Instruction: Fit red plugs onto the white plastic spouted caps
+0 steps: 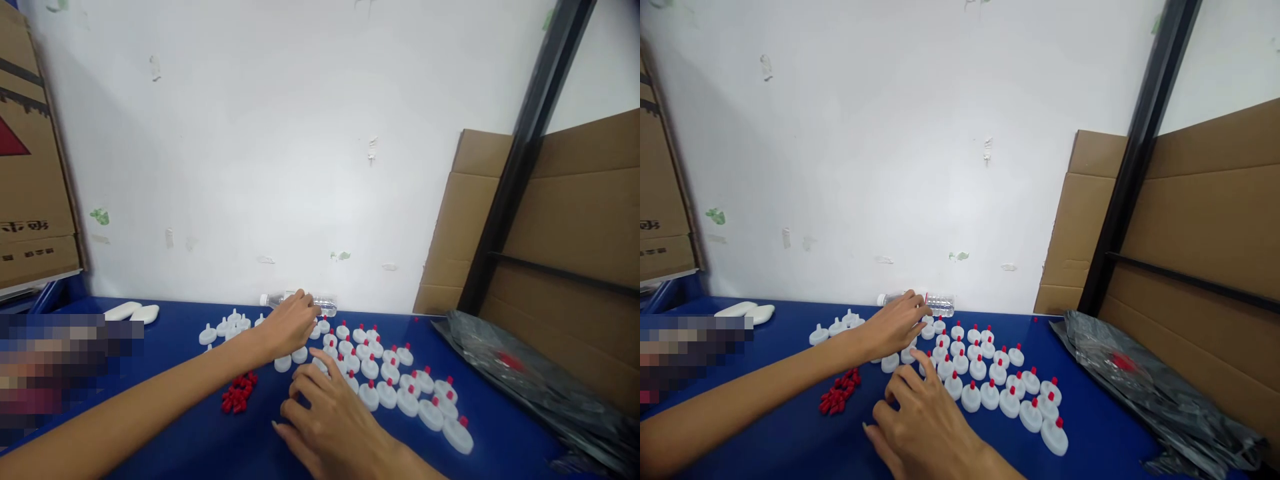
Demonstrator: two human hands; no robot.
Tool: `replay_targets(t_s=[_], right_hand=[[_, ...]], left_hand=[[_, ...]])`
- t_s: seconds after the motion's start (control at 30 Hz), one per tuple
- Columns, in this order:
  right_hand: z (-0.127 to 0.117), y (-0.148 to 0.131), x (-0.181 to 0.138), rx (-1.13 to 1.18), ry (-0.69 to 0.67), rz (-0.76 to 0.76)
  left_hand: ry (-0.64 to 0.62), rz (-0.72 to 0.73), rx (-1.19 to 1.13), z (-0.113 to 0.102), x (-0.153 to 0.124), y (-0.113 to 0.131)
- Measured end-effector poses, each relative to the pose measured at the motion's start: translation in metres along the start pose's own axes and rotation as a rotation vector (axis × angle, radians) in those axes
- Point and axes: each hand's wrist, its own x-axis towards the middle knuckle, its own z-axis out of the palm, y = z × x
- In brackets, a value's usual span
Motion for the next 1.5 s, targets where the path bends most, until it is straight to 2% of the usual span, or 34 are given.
replay_targets(t_s=[0.17, 0.23, 0.3, 0.4, 0.53, 0.6, 0.7, 0.8, 0.93, 1.03, 1.13, 1.33, 1.5], right_hand=[[0.0, 0.002, 0.001, 0.0, 0.072, -0.049], [-0.003, 0.003, 0.001, 0.005, 0.057, -0.024], [-0.005, 0.005, 0.001, 0.004, 0.039, 0.004], [-0.005, 0.009, 0.0, -0.034, 0.018, 0.08], [0.004, 0.018, -0.001, -0.16, -0.012, 0.192], [0.007, 0.021, 0.0, -0.202, 0.0, 0.246], [0.004, 0.023, 0.001, -0.091, 0.056, 0.327], [-0.002, 0.021, 0.001, 0.049, 0.097, 0.327], [-0.007, 0.019, 0.0, 0.092, 0.142, 0.321], [-0.009, 0.021, 0.0, 0.123, 0.169, 0.309], [-0.011, 0.022, 0.001, 0.129, 0.149, 0.235], [-0.013, 0.021, 0.001, 0.142, 0.152, 0.271], [-0.013, 0.018, 0.001, 0.18, 0.106, 0.301]], left_hand=[[-0.133, -0.052, -0.016, 0.025, 0.036, -0.006], [-0.135, -0.087, -0.045, 0.025, 0.038, -0.008], [-0.095, -0.12, -0.076, 0.017, 0.035, -0.009], [0.017, -0.144, -0.133, -0.008, 0.016, -0.009], [0.164, -0.124, -0.217, -0.03, -0.03, -0.001], [0.312, -0.066, -0.324, -0.027, -0.055, 0.003], [0.458, -0.072, -0.406, -0.013, -0.086, 0.006], [0.469, -0.025, -0.5, -0.001, -0.101, 0.006], [0.466, -0.041, -0.615, 0.001, -0.104, 0.009], [0.44, -0.053, -0.644, 0.002, -0.104, 0.011], [0.349, -0.068, -0.621, 0.0, -0.105, 0.008], [0.066, -0.167, -0.176, -0.018, -0.108, -0.011], [-0.051, -0.183, -0.123, -0.017, -0.112, -0.017]])
